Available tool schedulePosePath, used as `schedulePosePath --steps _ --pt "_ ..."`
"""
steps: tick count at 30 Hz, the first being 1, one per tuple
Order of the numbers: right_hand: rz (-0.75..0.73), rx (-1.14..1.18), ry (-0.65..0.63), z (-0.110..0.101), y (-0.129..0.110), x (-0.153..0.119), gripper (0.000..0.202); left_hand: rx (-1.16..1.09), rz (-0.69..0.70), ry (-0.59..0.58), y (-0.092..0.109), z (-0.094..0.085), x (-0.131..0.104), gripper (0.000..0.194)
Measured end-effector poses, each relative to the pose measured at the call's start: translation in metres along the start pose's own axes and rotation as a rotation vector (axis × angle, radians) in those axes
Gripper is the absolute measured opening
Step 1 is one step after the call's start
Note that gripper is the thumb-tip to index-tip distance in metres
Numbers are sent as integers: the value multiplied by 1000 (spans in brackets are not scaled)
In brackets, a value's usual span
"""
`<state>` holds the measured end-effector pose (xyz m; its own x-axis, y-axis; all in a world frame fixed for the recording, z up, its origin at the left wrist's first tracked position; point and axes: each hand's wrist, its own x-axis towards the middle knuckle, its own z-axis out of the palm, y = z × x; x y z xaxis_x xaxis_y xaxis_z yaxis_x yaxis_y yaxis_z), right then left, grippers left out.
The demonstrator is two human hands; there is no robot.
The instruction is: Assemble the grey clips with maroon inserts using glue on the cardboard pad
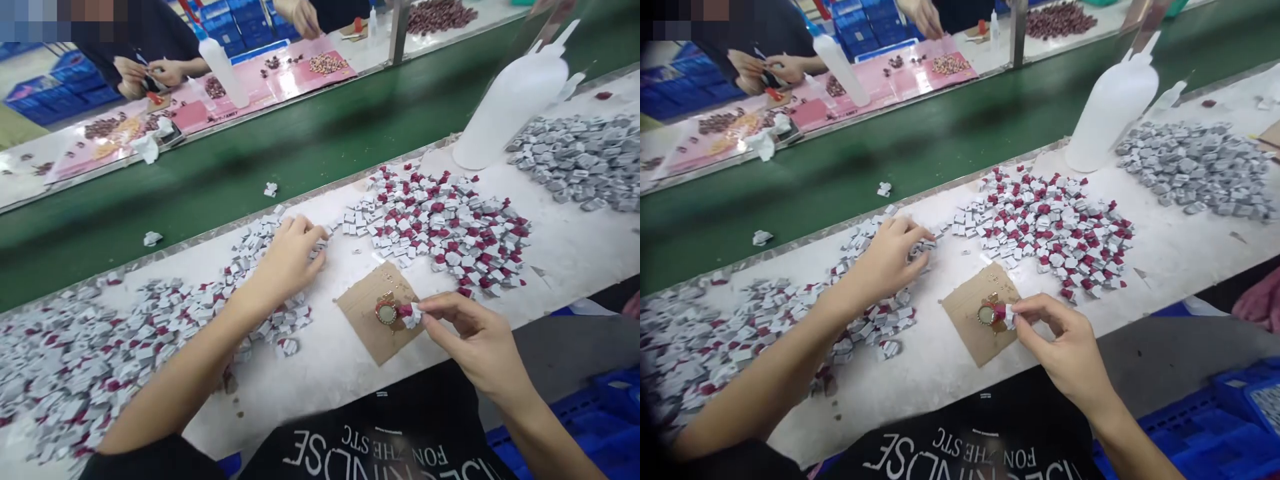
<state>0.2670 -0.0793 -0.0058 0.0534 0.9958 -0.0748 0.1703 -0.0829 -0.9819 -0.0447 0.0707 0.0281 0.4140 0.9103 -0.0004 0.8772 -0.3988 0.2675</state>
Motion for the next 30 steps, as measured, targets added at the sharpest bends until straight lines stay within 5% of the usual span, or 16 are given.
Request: schedulePosePath --steps 5,17,23,30 --pt "-43 -23 -15 7 0 7 5 117 -151 79 3 20 -42 15" --pt "-107 -43 17 15 -8 -1 6 176 -287 90 26 26 -23 20" --pt "-134 -32 18 18 -3 -7 7 -47 -115 132 37 25 -30 18" --pt "-64 -19 46 19 1 -10 8 -310 68 33 63 42 -58 17"
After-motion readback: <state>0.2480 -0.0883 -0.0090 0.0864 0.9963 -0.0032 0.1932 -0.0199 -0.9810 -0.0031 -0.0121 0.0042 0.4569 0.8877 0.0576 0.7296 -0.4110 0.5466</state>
